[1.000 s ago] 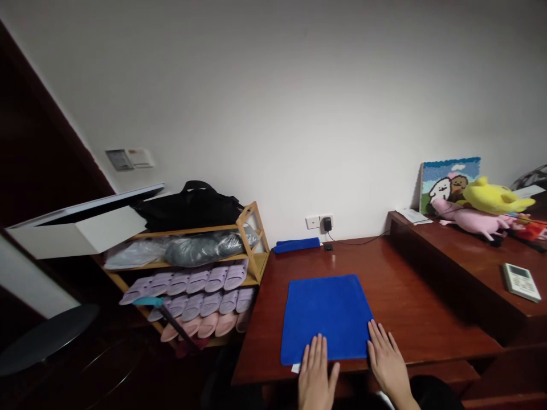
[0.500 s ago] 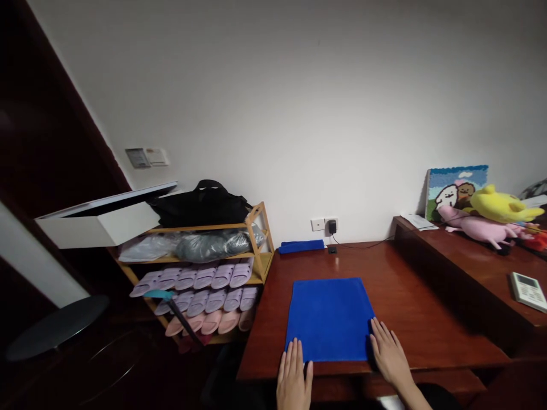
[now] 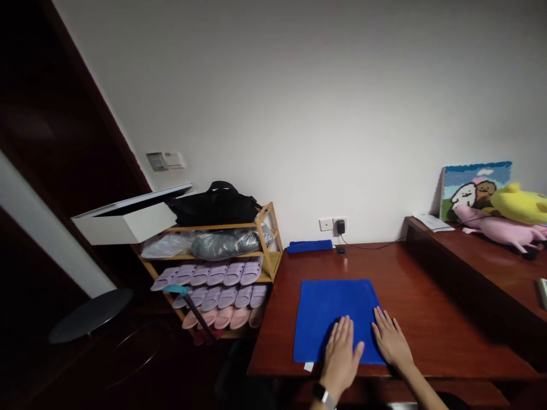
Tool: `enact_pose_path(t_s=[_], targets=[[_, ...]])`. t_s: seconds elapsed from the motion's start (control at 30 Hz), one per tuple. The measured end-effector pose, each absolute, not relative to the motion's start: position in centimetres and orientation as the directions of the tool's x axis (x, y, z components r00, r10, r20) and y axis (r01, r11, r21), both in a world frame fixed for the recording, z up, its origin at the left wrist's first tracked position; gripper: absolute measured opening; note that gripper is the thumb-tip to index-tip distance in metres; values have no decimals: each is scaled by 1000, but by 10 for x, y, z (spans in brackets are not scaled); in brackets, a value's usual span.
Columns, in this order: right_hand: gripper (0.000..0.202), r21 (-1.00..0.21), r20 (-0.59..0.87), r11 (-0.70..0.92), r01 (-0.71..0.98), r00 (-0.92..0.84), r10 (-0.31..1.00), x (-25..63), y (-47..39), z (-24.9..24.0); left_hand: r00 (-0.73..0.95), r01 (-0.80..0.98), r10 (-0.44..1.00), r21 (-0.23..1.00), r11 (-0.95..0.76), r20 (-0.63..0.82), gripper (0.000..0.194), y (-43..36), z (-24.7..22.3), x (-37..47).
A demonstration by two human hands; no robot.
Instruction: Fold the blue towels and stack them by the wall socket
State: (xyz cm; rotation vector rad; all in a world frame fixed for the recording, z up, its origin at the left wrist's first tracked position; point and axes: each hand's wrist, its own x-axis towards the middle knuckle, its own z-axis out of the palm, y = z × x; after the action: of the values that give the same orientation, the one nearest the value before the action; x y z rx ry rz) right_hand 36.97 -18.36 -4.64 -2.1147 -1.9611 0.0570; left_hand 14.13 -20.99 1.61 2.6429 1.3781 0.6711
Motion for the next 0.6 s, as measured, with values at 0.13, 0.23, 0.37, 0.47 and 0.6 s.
enact_pose_path(t_s=[0.13,0.23,0.37,0.47,0.6], targets=[[64,-208,197,10,978,32,980,374,-182,-55,577,703,793,375,-604,195,68,-190,24,189],[66,-212,201,-25,977,69,977,373,-182,-55,511,759,847,384,-526,149,71,-178,15,177],[70,-219,150,-73,973,107,983,369,-184,-46,349,869,928,325,-373,130,75,-167,10,109],[70,-218,120,-82,972,110,987,368,-185,-39,245,916,965,301,-264,97,82,-159,14,52],[70,-220,119,-89,971,118,986,368,-185,-38,182,920,979,335,-203,95,77,-148,11,1]])
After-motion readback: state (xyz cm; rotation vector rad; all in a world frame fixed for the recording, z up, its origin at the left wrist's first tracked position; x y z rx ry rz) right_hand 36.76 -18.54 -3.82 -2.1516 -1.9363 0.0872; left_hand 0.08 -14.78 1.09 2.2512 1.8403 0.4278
